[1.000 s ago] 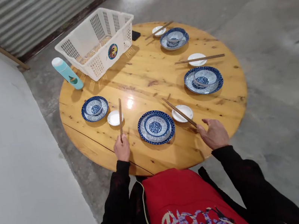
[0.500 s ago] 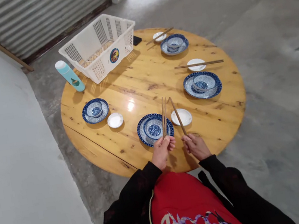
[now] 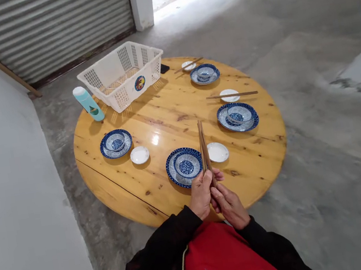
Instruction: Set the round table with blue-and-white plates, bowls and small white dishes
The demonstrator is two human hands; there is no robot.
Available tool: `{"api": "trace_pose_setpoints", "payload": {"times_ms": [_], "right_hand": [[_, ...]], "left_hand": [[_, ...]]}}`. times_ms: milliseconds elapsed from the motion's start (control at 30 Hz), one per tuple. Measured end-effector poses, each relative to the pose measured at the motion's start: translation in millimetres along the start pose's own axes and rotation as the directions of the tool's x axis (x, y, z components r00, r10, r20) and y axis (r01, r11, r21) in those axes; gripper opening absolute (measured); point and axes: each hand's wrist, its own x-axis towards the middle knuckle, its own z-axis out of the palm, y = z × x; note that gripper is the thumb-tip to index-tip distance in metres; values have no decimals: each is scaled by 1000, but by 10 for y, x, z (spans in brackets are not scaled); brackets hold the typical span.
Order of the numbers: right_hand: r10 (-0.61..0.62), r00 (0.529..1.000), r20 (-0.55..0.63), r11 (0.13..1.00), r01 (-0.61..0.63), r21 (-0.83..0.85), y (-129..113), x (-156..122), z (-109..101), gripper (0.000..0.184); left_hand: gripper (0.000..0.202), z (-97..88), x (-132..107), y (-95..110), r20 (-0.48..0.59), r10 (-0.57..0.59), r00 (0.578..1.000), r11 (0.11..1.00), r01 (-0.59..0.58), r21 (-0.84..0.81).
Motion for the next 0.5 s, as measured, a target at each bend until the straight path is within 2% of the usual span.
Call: {"api": "trace_pose_setpoints", "payload": {"times_ms": [233, 400, 500], "right_hand": [[20, 998, -61, 998, -24, -63, -62, -234, 49, 54], [62, 994, -90, 994, -69, -81, -15, -346, -55, 49], [74, 995, -67, 997, -74, 6, 55, -342, -179, 52]], "left_hand": [[57, -64, -179, -89, 62, -83, 995, 993, 78, 84], [59, -12, -247, -174, 116, -116, 987, 980, 94, 174], [63, 81, -274, -237, 131, -173, 976, 971, 147, 190]]}}
